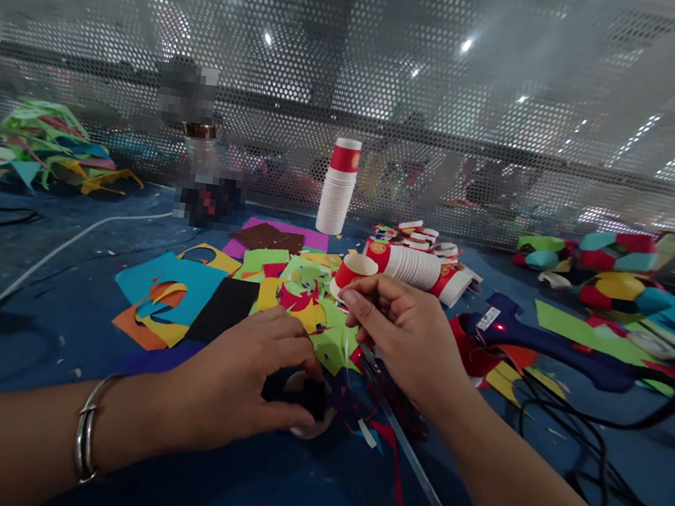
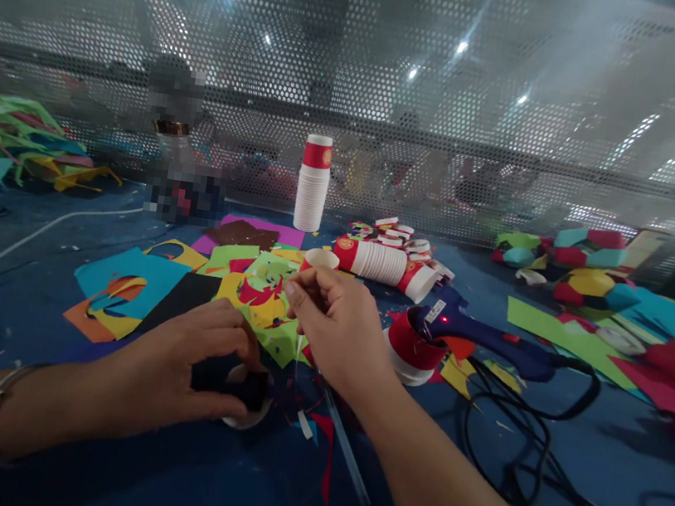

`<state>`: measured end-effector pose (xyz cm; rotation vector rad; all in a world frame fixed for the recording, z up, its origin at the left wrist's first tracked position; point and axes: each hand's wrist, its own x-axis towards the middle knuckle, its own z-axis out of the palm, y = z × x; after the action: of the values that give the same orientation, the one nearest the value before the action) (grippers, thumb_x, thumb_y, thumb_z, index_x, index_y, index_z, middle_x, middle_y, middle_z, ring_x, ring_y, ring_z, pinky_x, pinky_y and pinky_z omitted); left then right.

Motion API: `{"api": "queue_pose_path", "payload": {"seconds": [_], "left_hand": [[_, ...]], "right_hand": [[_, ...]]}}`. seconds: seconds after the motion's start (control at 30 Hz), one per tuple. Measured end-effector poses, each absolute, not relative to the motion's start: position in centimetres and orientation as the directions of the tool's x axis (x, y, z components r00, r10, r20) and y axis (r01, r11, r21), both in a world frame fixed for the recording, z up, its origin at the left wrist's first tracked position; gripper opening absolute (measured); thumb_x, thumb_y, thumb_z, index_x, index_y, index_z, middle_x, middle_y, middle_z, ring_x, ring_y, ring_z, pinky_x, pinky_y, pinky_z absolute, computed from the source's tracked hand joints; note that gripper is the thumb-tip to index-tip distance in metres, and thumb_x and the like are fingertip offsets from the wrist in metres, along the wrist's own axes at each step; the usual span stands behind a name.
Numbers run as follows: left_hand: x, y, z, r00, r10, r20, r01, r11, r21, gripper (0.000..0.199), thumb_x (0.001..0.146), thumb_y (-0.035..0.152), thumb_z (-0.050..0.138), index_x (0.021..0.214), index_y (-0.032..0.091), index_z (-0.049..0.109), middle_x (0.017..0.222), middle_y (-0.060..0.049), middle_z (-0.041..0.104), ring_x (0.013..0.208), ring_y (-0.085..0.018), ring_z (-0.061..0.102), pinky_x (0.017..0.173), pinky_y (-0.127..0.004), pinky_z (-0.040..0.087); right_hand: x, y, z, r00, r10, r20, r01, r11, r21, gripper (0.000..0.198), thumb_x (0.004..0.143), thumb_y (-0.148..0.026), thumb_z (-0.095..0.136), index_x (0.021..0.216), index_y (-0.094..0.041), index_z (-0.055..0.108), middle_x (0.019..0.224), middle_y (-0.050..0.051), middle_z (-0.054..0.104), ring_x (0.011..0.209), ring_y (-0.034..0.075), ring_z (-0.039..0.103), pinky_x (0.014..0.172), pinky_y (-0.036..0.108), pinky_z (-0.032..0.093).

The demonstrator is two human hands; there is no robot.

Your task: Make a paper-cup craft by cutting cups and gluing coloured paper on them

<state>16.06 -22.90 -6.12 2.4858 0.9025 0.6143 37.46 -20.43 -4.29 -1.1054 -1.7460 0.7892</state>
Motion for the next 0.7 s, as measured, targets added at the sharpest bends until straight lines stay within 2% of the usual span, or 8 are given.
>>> {"api": "queue_pose_path", "payload": {"seconds": [0.23, 0.47, 0.7], "left_hand": [[16.1, -23.4, -5.9, 0.669, 0.721, 0.177, 0.503, -0.615, 0.607, 0.036, 0.079, 0.028, 0.075, 0.112, 0.026, 0.060, 0.108, 0.000, 0.062, 0.100, -0.020, 0.058, 0.087, -0.035, 0.047], [16.1, -23.5, -5.5, 0.631, 0.764, 0.133, 0.524, -0.547, 0.653, 0.031, 0.078, 0.026, 0.073, 0.107, 0.027, 0.061, 0.104, 0.002, 0.064, 0.093, -0.018, 0.061, 0.082, -0.032, 0.049], [16.0, -22.9, -5.0, 0.615, 0.785, 0.078, 0.559, -0.504, 0.659, 0.031, 0.078, 0.030, 0.072, 0.107, 0.024, 0.063, 0.103, -0.001, 0.067, 0.088, -0.019, 0.063, 0.074, -0.031, 0.048]], "right_hand": [[37.4, -20.6, -4.3, -0.213, 0.905, 0.368, 0.399, 0.425, -0.813, 0.018, 0.095, -0.034, 0.061, 0.089, -0.018, 0.066, 0.070, -0.003, 0.063, 0.054, 0.007, 0.050, 0.052, 0.023, 0.040], [37.5, -20.6, -4.4, -0.227, 0.900, 0.373, 0.436, 0.436, -0.787, 0.020, 0.095, -0.037, 0.061, 0.090, -0.018, 0.067, 0.070, -0.003, 0.062, 0.058, 0.009, 0.050, 0.056, 0.024, 0.040], [37.3, -20.7, -4.3, -0.230, 0.895, 0.382, 0.457, 0.445, -0.770, 0.019, 0.095, -0.036, 0.061, 0.090, -0.018, 0.067, 0.070, -0.002, 0.062, 0.057, 0.009, 0.049, 0.055, 0.025, 0.039]]}}
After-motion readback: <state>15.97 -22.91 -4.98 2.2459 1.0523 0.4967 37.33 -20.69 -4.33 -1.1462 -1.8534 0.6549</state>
